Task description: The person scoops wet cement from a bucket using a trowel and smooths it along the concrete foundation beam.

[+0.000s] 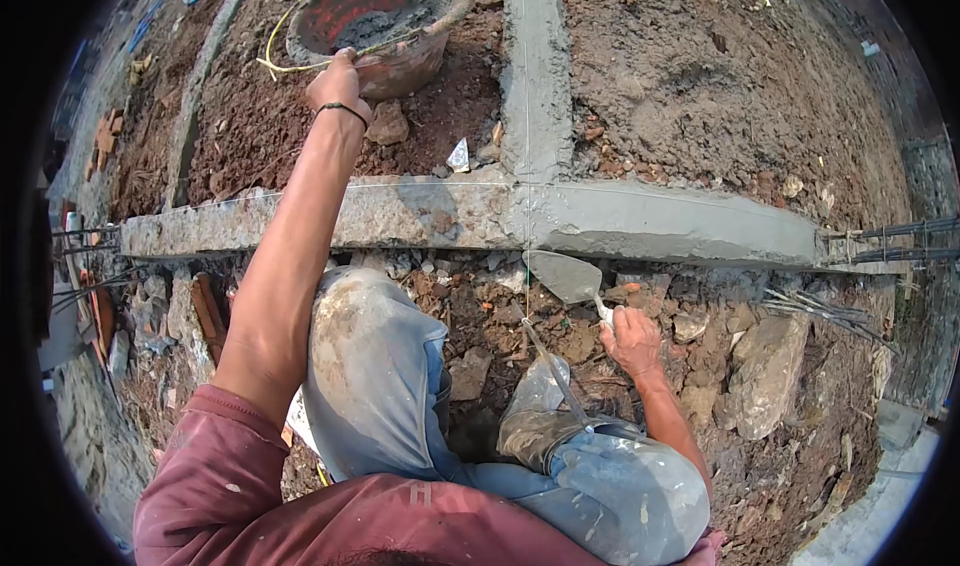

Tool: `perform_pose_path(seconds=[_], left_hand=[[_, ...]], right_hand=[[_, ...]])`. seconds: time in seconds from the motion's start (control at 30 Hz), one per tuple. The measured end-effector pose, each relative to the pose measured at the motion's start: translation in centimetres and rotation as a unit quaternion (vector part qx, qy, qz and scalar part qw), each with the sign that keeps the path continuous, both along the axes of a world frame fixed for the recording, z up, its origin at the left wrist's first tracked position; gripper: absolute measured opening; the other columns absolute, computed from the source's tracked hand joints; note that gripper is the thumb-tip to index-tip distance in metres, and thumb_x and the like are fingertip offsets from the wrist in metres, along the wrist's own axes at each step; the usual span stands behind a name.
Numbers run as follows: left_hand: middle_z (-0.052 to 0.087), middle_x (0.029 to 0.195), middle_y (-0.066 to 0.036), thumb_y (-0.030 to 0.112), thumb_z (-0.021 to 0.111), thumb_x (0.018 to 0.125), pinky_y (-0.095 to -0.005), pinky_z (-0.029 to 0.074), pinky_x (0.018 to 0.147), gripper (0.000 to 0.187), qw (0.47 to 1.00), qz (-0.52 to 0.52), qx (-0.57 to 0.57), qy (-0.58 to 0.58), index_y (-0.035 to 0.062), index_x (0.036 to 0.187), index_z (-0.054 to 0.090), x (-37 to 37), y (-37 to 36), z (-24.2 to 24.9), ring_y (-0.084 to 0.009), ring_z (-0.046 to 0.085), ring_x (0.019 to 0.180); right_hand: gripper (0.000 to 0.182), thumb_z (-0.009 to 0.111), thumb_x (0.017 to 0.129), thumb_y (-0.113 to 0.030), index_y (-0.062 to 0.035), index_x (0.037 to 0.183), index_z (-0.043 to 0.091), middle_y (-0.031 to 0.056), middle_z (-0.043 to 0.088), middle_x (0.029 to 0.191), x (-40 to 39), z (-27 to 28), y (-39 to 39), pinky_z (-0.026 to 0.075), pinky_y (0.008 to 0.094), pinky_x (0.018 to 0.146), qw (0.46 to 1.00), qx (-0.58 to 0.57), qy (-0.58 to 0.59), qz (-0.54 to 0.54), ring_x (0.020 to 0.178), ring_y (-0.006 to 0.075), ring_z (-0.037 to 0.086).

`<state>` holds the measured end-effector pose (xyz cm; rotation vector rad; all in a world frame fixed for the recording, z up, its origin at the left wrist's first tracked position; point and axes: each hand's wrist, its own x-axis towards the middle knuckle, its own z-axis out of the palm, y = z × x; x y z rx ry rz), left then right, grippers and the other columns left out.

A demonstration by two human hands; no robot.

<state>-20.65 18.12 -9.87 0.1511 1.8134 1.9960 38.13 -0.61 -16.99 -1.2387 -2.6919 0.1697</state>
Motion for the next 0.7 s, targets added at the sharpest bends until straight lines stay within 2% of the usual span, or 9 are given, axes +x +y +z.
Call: perform_pose_path(seconds=[0.07,0.17,0.23,0.3,0.43,0.5,0.6,0.63,0.7], left_hand=[[0.073,0.091,-0.020,0.010,0.066,0.092,-0.0466,0.060,0.070,0.027,1.000,-0.008,0.009,-0.009,-0.0101,0.108,0.060,0.2,-0.1,0.2,-0.0334,0.074,0.072],[0.073,0.089,-0.020,0.009,0.065,0.092,-0.0455,0.060,0.068,0.025,0.999,-0.017,0.032,-0.023,-0.0100,0.107,0.061,0.4,-0.3,0.6,-0.0330,0.074,0.070],[0.073,0.093,-0.020,0.008,0.066,0.091,-0.0443,0.060,0.069,0.026,0.999,-0.022,0.010,-0.029,-0.0102,0.109,0.060,0.8,-0.8,1.4,-0.0325,0.074,0.072],[0.071,0.100,-0.020,0.008,0.068,0.089,-0.0424,0.060,0.071,0.027,1.000,0.001,-0.004,-0.009,-0.0112,0.106,0.061,1.6,-1.1,2.1,-0.0304,0.073,0.075],[0.071,0.097,-0.022,0.009,0.066,0.091,-0.0428,0.061,0.069,0.026,1.000,-0.017,-0.008,0.022,-0.0118,0.106,0.060,0.4,-0.6,0.0,-0.0318,0.073,0.073],[0.070,0.095,-0.017,0.020,0.074,0.085,-0.0414,0.056,0.074,0.031,0.999,-0.007,0.015,-0.038,-0.0096,0.092,0.066,0.2,-0.5,-0.2,-0.0254,0.069,0.081],[0.070,0.095,-0.015,0.016,0.069,0.093,-0.0455,0.057,0.070,0.024,0.991,-0.027,0.055,-0.119,-0.0058,0.098,0.062,3.0,-2.3,4.3,-0.0267,0.070,0.079],[0.070,0.091,-0.016,0.012,0.066,0.094,-0.0419,0.060,0.068,0.020,0.994,-0.046,0.064,-0.075,-0.0059,0.099,0.061,2.5,-2.2,3.9,-0.0277,0.071,0.075],[0.070,0.090,-0.017,0.009,0.063,0.096,-0.0392,0.062,0.066,0.015,0.994,-0.061,0.075,-0.058,-0.0060,0.098,0.061,2.8,-2.5,4.1,-0.0289,0.071,0.072]], right_hand=[[0.025,0.074,0.080,-0.023,-0.0068,0.095,0.061,0.0092,0.054,0.083,0.4,-0.1,-0.4,0.050,0.0421,0.062,0.999,-0.008,-0.042,0.025,0.076,0.0283,0.060],[0.024,0.074,0.079,-0.023,-0.0077,0.092,0.060,0.0091,0.053,0.081,2.0,0.6,-1.5,0.050,0.0424,0.062,0.997,-0.031,-0.074,-0.011,0.075,0.0286,0.060],[0.025,0.074,0.078,-0.022,-0.0064,0.091,0.060,0.0102,0.053,0.079,2.4,1.5,-2.1,0.050,0.0435,0.062,0.998,-0.017,-0.056,-0.022,0.074,0.0305,0.060],[0.025,0.074,0.078,-0.021,-0.0048,0.090,0.060,0.0119,0.054,0.079,2.2,2.8,-2.2,0.049,0.0449,0.062,0.998,-0.001,-0.003,-0.061,0.073,0.0330,0.059],[0.026,0.073,0.078,-0.019,-0.0017,0.093,0.060,0.0137,0.055,0.079,-0.4,5.2,-1.2,0.049,0.0454,0.062,0.998,0.019,0.029,-0.060,0.073,0.0348,0.059],[0.028,0.072,0.079,-0.018,-0.0002,0.098,0.060,0.0149,0.056,0.079,-0.5,4.5,-0.8,0.049,0.0461,0.062,0.996,0.022,0.051,-0.064,0.072,0.0365,0.060],[0.030,0.071,0.082,-0.017,0.0012,0.102,0.058,0.0194,0.060,0.084,-0.8,3.6,-1.7,0.049,0.0489,0.062,0.985,-0.024,0.137,-0.105,0.073,0.0415,0.061],[0.030,0.071,0.082,-0.017,0.0012,0.102,0.058,0.0194,0.060,0.084,-1.3,3.6,-2.0,0.049,0.0489,0.062,0.982,-0.023,0.149,-0.117,0.073,0.0415,0.061],[0.029,0.069,0.085,-0.017,0.0014,0.104,0.058,0.0209,0.060,0.083,-2.2,3.4,-2.5,0.048,0.0496,0.061,0.957,-0.044,0.232,-0.171,0.072,0.0433,0.061]])
